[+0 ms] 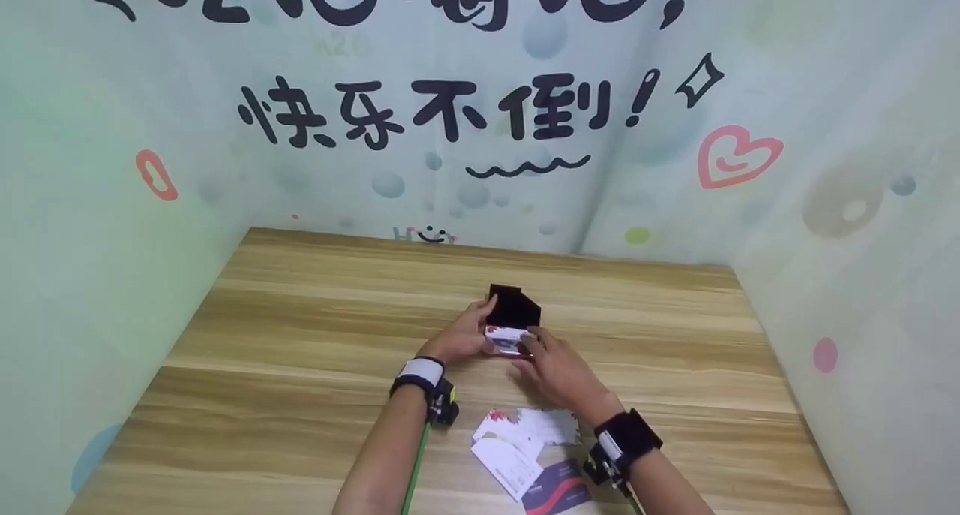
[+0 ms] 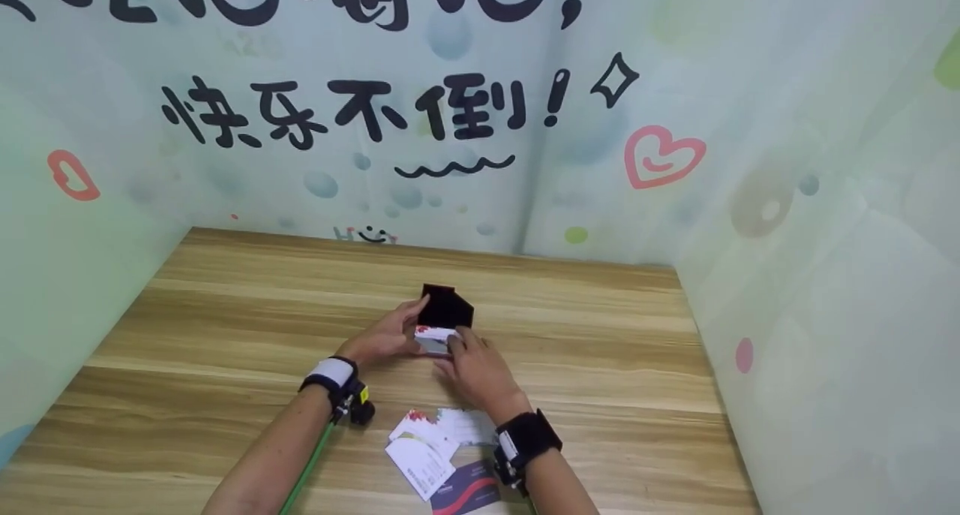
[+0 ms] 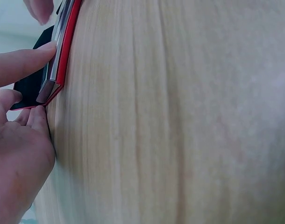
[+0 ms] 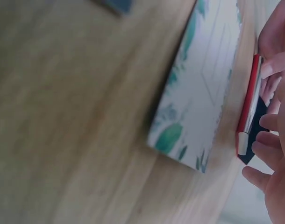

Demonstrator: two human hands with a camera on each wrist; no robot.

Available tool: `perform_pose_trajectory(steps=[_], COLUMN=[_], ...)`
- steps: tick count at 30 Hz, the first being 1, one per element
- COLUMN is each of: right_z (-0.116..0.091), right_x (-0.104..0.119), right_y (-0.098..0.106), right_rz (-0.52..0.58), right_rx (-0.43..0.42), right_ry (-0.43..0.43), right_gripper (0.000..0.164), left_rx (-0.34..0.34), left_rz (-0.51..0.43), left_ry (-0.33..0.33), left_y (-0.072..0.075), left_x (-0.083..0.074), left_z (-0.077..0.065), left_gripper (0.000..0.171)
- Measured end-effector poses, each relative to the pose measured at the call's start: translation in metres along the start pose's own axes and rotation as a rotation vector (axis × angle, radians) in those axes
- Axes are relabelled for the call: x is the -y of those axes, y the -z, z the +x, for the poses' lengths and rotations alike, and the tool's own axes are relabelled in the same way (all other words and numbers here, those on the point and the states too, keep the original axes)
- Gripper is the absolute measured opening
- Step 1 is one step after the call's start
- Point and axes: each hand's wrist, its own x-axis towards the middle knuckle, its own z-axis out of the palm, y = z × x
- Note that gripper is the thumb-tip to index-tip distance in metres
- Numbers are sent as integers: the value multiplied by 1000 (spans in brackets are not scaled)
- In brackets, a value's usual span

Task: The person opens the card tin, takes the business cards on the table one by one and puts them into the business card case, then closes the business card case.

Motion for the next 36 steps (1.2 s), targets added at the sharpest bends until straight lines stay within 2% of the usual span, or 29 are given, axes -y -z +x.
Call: perform_pose_trajectory(steps=[7, 15, 19, 28, 36], right_z=[-12, -30, -38, -59, -74], right_x=[7, 11, 14, 13, 11], right_y=[13, 32, 39, 48, 47], right_rz=[-11, 36, 37, 0, -19], right_rx=[-26, 39, 42, 59, 34], right_ry=[52, 21, 39, 66, 98], right_gripper=[54, 76, 84, 86, 93], left_rx=[-8, -13, -19, -11, -7], left_rz=[-18, -33, -38, -48, -47], left_ry=[-9, -9, -3, 17, -11], left_y=[-1, -2, -1, 1, -2], left_x=[2, 0, -1, -5, -1], left_z=[2, 2, 1, 1, 0], left_gripper=[100, 101, 100, 99, 99])
